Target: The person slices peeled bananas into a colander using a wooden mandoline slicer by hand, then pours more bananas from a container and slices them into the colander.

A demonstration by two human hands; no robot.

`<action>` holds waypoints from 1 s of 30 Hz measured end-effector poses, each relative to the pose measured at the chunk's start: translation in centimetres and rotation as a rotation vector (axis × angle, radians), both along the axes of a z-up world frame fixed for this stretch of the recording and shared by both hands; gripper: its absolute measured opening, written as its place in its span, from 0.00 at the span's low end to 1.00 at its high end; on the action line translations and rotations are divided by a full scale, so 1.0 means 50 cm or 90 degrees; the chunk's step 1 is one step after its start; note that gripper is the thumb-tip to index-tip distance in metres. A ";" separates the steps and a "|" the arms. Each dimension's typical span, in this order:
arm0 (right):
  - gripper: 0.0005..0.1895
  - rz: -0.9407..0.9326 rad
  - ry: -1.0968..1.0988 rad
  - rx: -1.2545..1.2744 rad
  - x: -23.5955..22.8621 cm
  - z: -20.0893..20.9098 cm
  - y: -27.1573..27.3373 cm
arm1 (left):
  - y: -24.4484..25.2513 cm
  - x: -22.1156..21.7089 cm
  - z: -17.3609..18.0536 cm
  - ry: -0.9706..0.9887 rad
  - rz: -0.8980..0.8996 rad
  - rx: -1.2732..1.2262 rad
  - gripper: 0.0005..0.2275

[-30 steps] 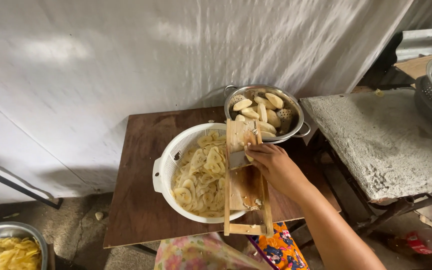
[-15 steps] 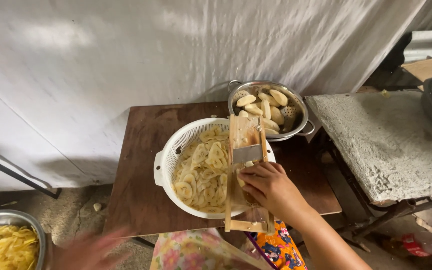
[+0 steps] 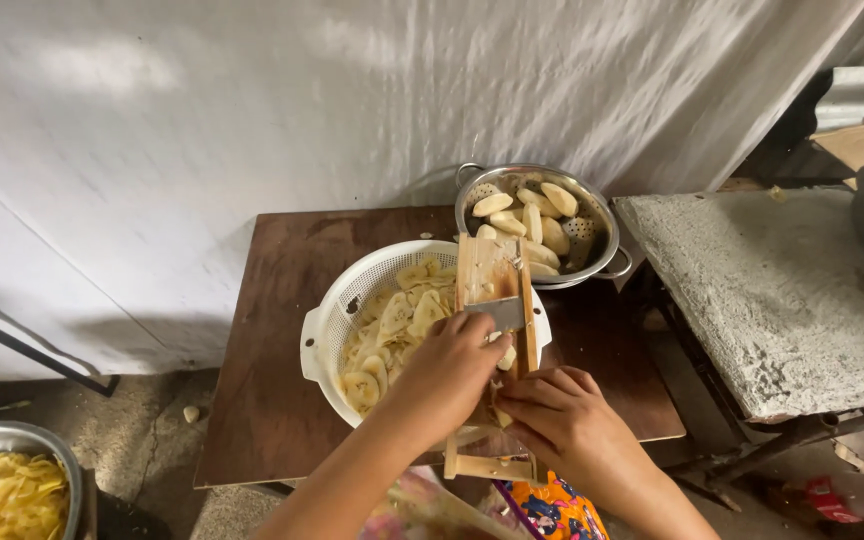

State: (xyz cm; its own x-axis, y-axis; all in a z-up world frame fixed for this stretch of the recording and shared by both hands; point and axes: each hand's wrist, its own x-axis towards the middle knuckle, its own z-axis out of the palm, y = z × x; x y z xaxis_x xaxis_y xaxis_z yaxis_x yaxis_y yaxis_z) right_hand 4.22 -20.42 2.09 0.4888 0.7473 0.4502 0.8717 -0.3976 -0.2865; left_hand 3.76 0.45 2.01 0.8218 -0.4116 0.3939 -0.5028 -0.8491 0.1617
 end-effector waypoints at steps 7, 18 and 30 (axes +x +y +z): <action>0.12 -0.016 0.015 0.001 -0.002 -0.012 -0.003 | -0.010 0.022 0.021 -0.131 -0.134 0.231 0.05; 0.15 -0.033 0.030 0.027 -0.009 -0.006 0.006 | 0.010 0.052 0.022 -0.201 -0.170 0.199 0.03; 0.15 -0.099 -0.006 0.076 0.064 -0.019 0.028 | 0.124 0.021 0.064 -0.180 0.114 -0.109 0.05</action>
State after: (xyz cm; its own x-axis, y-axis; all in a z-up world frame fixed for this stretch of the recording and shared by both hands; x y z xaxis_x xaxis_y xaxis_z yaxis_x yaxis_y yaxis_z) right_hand 7.43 -19.01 1.14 0.5901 0.6038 0.5358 0.8049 -0.4917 -0.3323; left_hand 4.82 6.63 5.22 0.7240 -0.1787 0.6662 -0.3932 -0.9005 0.1858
